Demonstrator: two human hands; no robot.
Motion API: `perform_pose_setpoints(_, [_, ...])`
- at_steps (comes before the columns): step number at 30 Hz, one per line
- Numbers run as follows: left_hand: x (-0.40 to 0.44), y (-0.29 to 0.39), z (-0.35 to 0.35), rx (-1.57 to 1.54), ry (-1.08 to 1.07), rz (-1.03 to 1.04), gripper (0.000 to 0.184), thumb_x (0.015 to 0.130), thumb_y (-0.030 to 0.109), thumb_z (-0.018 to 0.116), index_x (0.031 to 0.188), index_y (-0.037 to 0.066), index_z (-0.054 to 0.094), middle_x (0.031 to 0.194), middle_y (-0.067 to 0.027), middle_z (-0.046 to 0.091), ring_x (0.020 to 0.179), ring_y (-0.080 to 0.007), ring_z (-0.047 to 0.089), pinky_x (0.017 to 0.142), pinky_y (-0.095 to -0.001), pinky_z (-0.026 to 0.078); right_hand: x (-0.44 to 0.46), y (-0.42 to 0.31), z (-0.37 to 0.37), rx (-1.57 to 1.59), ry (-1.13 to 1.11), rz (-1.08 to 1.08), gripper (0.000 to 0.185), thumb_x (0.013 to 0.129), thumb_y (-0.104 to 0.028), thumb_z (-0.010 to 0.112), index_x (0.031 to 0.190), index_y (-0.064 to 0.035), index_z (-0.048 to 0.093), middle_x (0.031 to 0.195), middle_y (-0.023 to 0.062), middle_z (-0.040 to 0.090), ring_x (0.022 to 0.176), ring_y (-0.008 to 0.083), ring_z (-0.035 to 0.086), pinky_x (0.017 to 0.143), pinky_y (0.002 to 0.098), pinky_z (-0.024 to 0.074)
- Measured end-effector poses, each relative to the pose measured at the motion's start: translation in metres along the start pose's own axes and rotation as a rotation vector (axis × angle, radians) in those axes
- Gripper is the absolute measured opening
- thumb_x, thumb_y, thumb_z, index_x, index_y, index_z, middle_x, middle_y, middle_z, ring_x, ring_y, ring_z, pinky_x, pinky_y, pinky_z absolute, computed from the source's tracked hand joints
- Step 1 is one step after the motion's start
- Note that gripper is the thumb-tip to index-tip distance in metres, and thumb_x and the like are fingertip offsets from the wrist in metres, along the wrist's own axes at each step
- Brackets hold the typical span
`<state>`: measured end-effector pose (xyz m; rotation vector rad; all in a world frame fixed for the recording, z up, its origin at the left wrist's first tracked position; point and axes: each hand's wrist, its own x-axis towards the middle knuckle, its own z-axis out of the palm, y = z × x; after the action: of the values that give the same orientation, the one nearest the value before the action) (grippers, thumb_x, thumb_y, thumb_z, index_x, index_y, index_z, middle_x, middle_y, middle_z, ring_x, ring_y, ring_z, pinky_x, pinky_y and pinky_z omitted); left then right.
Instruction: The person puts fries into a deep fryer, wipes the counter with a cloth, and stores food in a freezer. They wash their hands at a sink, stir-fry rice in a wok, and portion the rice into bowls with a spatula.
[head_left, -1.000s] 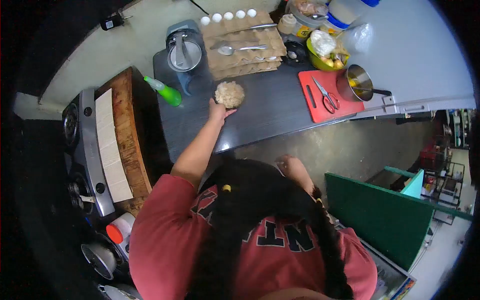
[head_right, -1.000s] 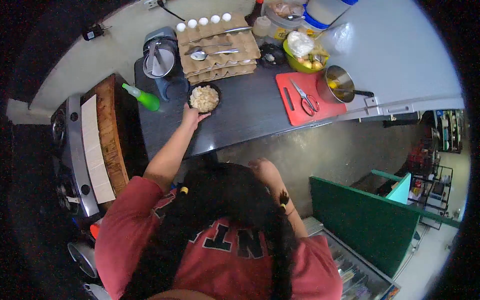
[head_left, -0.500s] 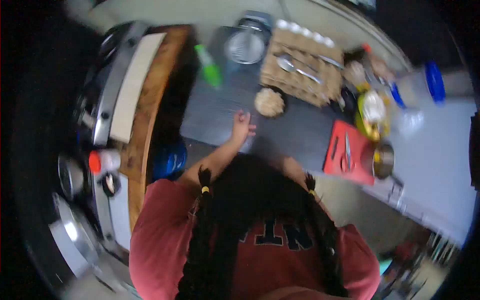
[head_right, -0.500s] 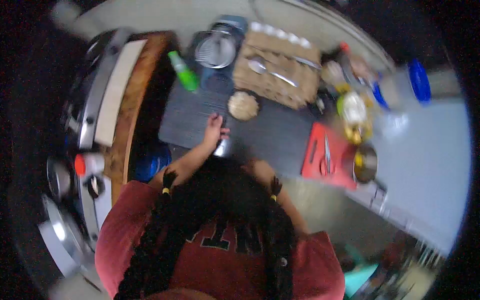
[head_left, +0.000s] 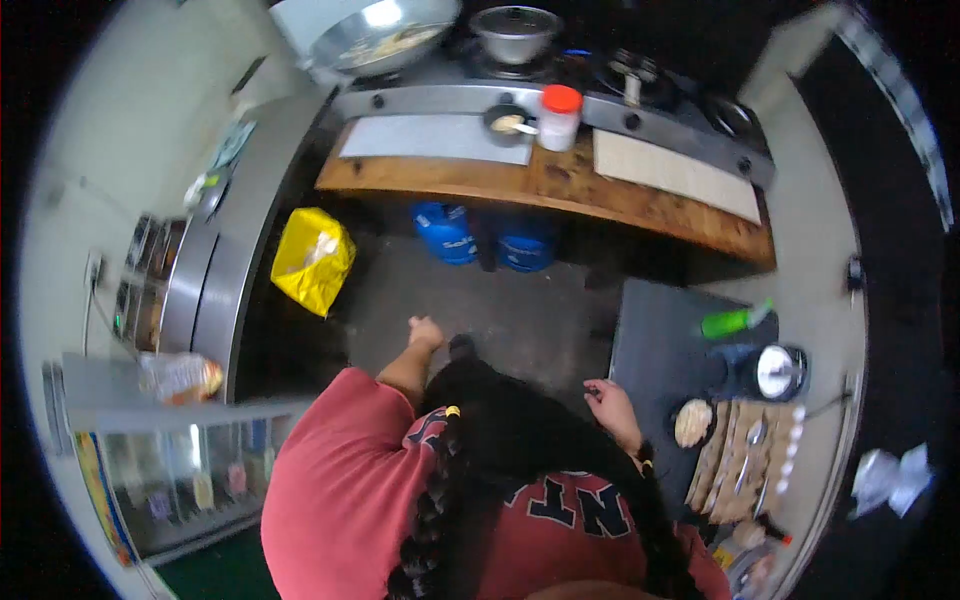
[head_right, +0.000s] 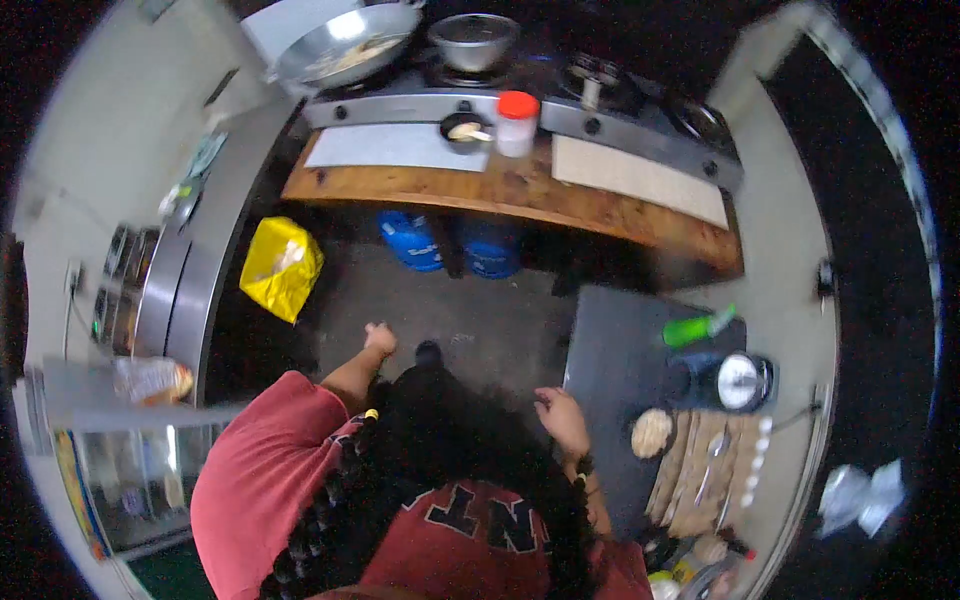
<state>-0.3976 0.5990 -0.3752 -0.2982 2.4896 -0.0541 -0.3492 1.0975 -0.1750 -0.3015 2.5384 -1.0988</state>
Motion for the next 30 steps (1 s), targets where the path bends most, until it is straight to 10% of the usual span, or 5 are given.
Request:
perform_pose_setpoints(4, [-0.089, -0.123, 0.025, -0.209, -0.134, -0.258, 0.031, 0.091, 0.022, 0.053, 0.114, 0.017, 0.073, 0.123, -0.0103, 0.067, 0.123, -0.0294, 0.055, 0.1, -0.0467, 0.038, 0.093, -0.075, 0.027, -0.046, -0.125, -0.151, 0.028, 0.083, -0.011, 0.07, 0.11, -0.0041, 0.068, 0.098, 0.0166, 0.066, 0.078, 0.027, 0.065, 0.074, 0.0358, 0.0529])
perform_pose_setpoints(13, [-0.157, -0.314, 0.217, -0.775, -0.473, -0.103, 0.042, 0.061, 0.012, 0.068, 0.102, 0.014, 0.076, 0.105, -0.016, 0.072, 0.098, -0.0344, 0.069, 0.084, -0.0426, 0.056, 0.285, -0.257, 0.185, -0.28, -0.512, -0.461, 0.026, 0.084, -0.011, 0.068, 0.109, -0.0037, 0.069, 0.101, 0.0177, 0.068, 0.095, 0.0329, 0.066, 0.083, 0.0389, 0.0518])
perform_pose_setpoints(15, [-0.154, -0.341, 0.243, -0.497, -0.509, 0.001, 0.039, 0.061, 0.012, 0.068, 0.099, 0.013, 0.076, 0.102, -0.0164, 0.072, 0.098, -0.0347, 0.069, 0.085, -0.0428, 0.055, 0.318, -0.307, 0.21, -0.25, -0.515, -0.547, 0.025, 0.085, -0.011, 0.067, 0.108, -0.0038, 0.07, 0.102, 0.0181, 0.068, 0.095, 0.0317, 0.067, 0.083, 0.0381, 0.0521])
perform_pose_setpoints(26, [-0.058, -0.334, 0.191, -0.696, -0.206, -0.42, 0.03, 0.072, 0.016, 0.063, 0.099, 0.009, 0.075, 0.11, -0.0167, 0.07, 0.104, -0.0362, 0.066, 0.089, -0.0432, 0.054, 0.477, -0.434, 0.232, -0.189, -0.427, -0.733, 0.022, 0.08, 0.001, 0.058, 0.097, -0.0047, 0.07, 0.102, 0.0173, 0.064, 0.1, 0.0355, 0.062, 0.089, 0.0412, 0.0496])
perform_pose_setpoints(30, [-0.013, -0.329, 0.101, -0.433, -0.031, -0.025, 0.029, 0.081, 0.018, 0.059, 0.106, 0.009, 0.071, 0.108, -0.0179, 0.07, 0.101, -0.0372, 0.066, 0.088, -0.044, 0.054, 0.557, -0.444, 0.196, -0.295, -0.174, -0.777, 0.02, 0.081, -0.002, 0.059, 0.099, -0.005, 0.069, 0.101, 0.0161, 0.064, 0.1, 0.0373, 0.06, 0.09, 0.0422, 0.048])
